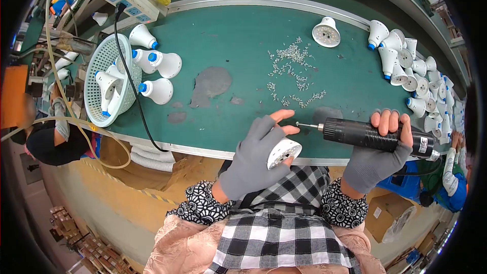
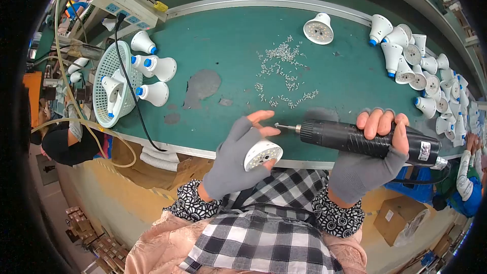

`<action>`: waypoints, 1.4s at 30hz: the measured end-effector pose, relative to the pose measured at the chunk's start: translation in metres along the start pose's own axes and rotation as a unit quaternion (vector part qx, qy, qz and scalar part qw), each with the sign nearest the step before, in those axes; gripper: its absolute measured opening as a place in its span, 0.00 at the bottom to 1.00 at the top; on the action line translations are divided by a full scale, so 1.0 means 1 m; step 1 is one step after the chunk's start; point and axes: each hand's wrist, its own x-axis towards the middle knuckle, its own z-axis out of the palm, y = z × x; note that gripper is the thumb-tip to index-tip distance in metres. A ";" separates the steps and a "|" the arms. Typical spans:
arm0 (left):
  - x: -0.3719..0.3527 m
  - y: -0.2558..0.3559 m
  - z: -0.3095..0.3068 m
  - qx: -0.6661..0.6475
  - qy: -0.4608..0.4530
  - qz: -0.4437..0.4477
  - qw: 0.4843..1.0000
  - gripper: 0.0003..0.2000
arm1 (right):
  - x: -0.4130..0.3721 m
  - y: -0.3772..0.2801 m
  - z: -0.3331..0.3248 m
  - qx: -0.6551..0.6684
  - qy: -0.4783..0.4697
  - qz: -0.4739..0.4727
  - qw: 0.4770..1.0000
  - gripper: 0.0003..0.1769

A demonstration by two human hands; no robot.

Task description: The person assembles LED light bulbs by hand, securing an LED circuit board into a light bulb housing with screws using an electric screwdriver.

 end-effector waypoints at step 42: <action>0.009 0.012 0.018 0.075 0.014 0.061 0.995 0.24 | 0.003 -0.015 -0.009 0.024 0.013 -0.016 0.999 0.06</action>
